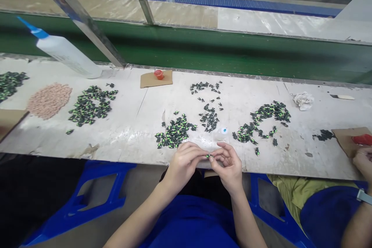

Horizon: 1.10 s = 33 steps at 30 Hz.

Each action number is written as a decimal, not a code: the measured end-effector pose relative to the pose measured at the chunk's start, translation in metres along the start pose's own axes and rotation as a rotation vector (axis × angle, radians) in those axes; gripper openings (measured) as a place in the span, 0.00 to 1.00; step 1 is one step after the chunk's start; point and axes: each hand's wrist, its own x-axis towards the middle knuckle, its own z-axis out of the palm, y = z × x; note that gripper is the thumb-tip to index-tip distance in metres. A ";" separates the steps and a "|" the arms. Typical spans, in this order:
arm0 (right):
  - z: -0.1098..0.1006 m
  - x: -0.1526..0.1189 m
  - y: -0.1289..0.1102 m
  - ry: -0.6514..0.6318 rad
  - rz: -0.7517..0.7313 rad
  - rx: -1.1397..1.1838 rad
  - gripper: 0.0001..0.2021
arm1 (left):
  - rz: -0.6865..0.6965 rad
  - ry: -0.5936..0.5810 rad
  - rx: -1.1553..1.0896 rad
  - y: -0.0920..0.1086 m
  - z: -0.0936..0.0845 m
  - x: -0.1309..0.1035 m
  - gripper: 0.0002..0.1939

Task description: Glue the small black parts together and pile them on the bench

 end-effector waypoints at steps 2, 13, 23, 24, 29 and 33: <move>-0.002 0.000 0.000 0.013 -0.010 -0.034 0.16 | 0.028 -0.008 -0.005 0.000 0.005 0.000 0.09; -0.052 0.005 0.000 0.498 -0.375 -0.808 0.10 | -0.113 0.057 0.404 -0.040 0.002 0.019 0.07; -0.019 0.036 0.001 0.307 -0.494 -1.058 0.22 | -0.122 0.006 0.581 -0.048 -0.001 0.023 0.07; -0.015 0.038 0.003 0.288 -0.467 -1.036 0.20 | -0.113 0.003 0.560 -0.047 -0.001 0.020 0.07; -0.011 0.040 0.002 0.175 -0.381 -0.810 0.12 | -0.130 -0.028 0.437 -0.048 -0.005 0.005 0.05; -0.014 0.027 -0.012 0.042 -0.148 -0.664 0.13 | -0.200 -0.020 0.373 -0.049 -0.005 0.003 0.04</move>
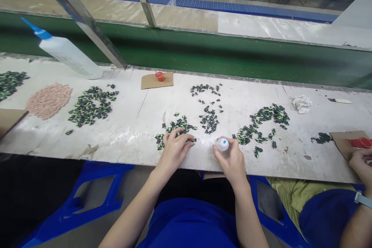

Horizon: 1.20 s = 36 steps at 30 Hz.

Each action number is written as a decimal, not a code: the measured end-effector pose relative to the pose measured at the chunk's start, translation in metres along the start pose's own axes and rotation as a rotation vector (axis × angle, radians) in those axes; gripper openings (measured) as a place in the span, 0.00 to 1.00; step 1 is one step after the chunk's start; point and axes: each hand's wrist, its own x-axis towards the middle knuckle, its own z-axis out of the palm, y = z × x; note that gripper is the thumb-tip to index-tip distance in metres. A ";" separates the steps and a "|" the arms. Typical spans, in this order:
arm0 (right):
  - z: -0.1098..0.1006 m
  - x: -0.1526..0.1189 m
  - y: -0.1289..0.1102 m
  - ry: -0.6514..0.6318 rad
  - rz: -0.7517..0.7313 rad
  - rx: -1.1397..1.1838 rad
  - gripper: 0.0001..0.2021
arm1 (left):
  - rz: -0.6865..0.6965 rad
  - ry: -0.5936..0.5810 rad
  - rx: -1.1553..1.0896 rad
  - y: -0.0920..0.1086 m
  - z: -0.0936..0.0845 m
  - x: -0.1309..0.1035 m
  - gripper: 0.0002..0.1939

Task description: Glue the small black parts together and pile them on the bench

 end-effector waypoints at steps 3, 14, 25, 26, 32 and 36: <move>-0.006 -0.008 -0.009 -0.038 0.118 0.048 0.14 | -0.029 -0.024 -0.048 0.000 0.000 0.003 0.10; -0.009 -0.008 -0.011 0.076 0.224 0.355 0.12 | -0.020 -0.104 -0.120 0.003 -0.002 -0.009 0.22; 0.013 -0.003 -0.007 0.090 0.184 0.276 0.13 | -0.011 -0.065 -0.126 0.000 0.002 -0.009 0.20; 0.013 -0.003 -0.006 0.083 0.188 0.272 0.13 | -0.014 -0.062 -0.122 0.000 0.002 -0.008 0.19; 0.012 -0.003 -0.006 0.065 0.220 0.256 0.13 | -0.018 -0.072 -0.115 0.001 0.001 -0.008 0.18; 0.013 -0.002 -0.008 0.064 0.241 0.261 0.14 | -0.020 -0.087 -0.115 0.000 0.001 -0.008 0.18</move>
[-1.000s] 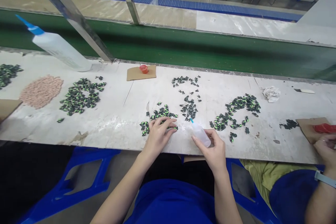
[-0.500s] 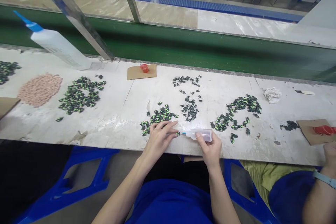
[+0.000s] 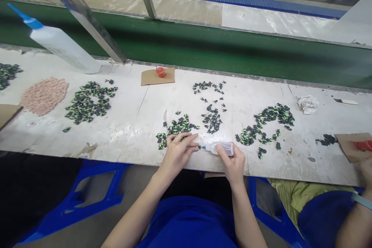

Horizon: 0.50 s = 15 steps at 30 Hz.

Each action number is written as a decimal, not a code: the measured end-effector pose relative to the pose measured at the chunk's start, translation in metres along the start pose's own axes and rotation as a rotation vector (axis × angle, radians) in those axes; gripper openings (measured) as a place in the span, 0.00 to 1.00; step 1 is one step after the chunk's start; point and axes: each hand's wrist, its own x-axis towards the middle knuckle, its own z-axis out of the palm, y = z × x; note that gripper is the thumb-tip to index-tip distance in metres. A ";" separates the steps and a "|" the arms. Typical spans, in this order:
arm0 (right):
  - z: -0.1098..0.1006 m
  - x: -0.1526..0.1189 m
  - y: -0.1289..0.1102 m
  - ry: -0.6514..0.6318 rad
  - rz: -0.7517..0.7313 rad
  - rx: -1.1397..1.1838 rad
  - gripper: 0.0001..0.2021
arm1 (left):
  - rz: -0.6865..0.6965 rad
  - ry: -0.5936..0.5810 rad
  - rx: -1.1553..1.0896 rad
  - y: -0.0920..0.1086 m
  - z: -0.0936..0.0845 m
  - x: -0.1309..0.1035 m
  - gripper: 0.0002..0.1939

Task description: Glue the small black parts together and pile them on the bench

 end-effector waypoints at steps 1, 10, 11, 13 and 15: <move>0.000 0.000 0.000 0.003 0.004 0.003 0.14 | -0.004 -0.004 0.004 0.000 0.000 0.000 0.18; 0.001 -0.001 0.002 0.035 0.017 0.028 0.14 | -0.003 0.029 0.014 0.000 0.002 0.001 0.14; 0.001 -0.001 0.002 0.038 0.015 0.032 0.14 | -0.005 0.031 0.015 0.000 0.003 0.001 0.14; 0.000 -0.001 0.003 0.036 0.014 0.038 0.14 | -0.010 0.032 0.018 0.000 0.003 0.001 0.14; 0.000 -0.001 0.004 0.026 0.014 0.039 0.14 | -0.010 0.031 0.018 0.000 0.002 0.001 0.14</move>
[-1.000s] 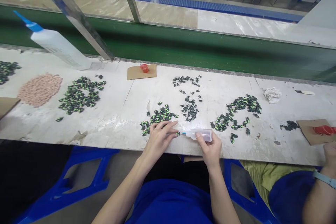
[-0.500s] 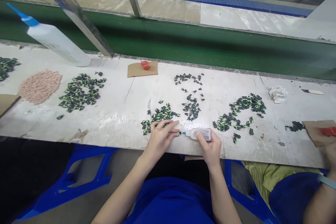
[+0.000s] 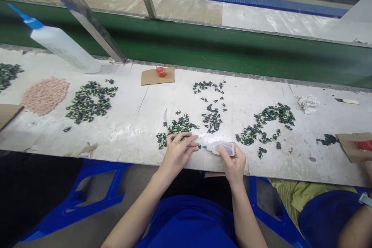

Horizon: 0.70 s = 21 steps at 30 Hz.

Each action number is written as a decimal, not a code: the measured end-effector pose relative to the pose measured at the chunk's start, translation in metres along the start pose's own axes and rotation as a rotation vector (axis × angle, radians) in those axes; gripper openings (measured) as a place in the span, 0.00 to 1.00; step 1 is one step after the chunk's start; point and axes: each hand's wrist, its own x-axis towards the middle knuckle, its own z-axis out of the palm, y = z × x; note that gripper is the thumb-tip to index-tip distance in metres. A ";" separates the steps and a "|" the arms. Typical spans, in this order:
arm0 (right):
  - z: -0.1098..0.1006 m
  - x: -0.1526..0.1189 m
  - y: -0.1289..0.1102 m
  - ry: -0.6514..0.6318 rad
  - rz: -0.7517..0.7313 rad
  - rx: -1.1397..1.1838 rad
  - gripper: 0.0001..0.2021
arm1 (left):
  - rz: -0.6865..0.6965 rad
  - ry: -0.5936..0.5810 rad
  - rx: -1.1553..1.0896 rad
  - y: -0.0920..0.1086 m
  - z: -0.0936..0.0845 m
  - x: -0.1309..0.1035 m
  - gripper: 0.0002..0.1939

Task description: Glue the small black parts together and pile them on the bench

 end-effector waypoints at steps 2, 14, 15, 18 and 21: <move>0.000 0.000 0.000 -0.017 0.001 -0.007 0.14 | 0.003 -0.001 -0.002 0.000 0.000 0.000 0.15; 0.001 0.000 -0.001 0.003 -0.015 -0.007 0.16 | -0.015 0.006 0.049 0.006 -0.002 0.000 0.12; 0.001 0.000 -0.001 0.005 -0.018 -0.001 0.16 | -0.023 -0.001 0.053 0.006 -0.002 0.001 0.12; 0.000 0.000 0.001 0.014 -0.027 0.027 0.15 | -0.042 -0.018 0.058 0.007 -0.002 0.001 0.12; -0.003 0.001 0.006 0.057 -0.044 0.141 0.11 | -0.045 -0.033 0.058 0.006 -0.004 0.000 0.13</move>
